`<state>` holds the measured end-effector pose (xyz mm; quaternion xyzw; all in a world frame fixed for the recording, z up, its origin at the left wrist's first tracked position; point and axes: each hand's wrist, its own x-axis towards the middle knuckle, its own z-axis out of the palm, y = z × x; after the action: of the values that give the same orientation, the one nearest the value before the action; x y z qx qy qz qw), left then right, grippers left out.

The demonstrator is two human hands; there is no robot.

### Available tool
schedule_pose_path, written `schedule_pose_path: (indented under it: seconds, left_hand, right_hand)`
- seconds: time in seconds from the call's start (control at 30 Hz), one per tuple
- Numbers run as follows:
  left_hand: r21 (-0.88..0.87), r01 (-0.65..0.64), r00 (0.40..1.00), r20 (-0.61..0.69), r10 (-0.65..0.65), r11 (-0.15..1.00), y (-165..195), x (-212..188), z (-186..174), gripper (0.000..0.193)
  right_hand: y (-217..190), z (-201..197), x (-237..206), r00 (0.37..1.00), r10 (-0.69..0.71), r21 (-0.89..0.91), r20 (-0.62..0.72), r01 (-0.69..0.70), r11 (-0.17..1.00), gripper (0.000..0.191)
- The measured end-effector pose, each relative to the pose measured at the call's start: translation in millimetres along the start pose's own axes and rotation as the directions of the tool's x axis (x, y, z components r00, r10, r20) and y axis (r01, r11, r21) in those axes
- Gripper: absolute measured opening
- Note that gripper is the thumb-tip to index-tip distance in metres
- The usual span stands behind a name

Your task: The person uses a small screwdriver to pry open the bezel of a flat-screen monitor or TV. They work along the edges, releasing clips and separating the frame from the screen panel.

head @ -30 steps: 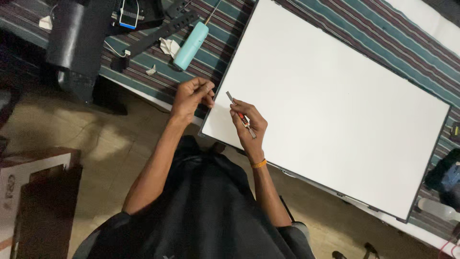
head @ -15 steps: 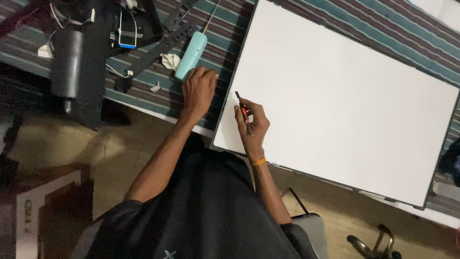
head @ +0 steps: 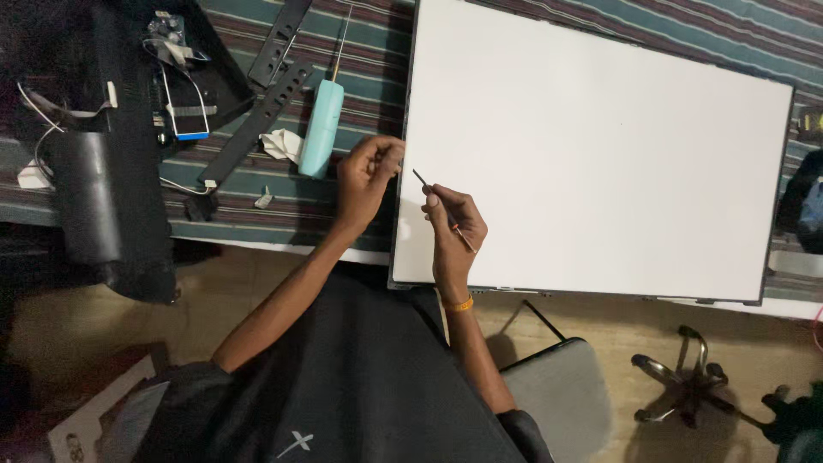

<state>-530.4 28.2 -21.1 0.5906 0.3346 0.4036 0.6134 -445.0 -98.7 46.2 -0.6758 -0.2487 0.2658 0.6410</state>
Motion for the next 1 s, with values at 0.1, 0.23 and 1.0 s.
schedule_pose_path:
  seconds: [0.1, 0.23, 1.0]
  left_hand:
    - [-0.068, -0.064, 0.97, 0.23, 0.078, 0.996, 20, -2, -7, 0.026]
    - [-0.282, 0.235, 0.951, 0.264, -0.161, 0.93, 30, -4, -3, 0.025]
    - [-0.59, 0.543, 0.826, 0.248, -0.506, 0.598, -44, 33, 34, 0.094]
  right_hand:
    - [-2, -1, 0, 0.999, 0.015, 0.157, 0.044, -0.022, 0.987, 0.019]
    - [-2, 4, 1, 0.998, 0.026, 0.187, 0.063, -0.038, 0.982, 0.019]
    - [-18, 16, -28, 0.839, -0.414, -0.574, 0.353, 0.544, 0.612, 0.024]
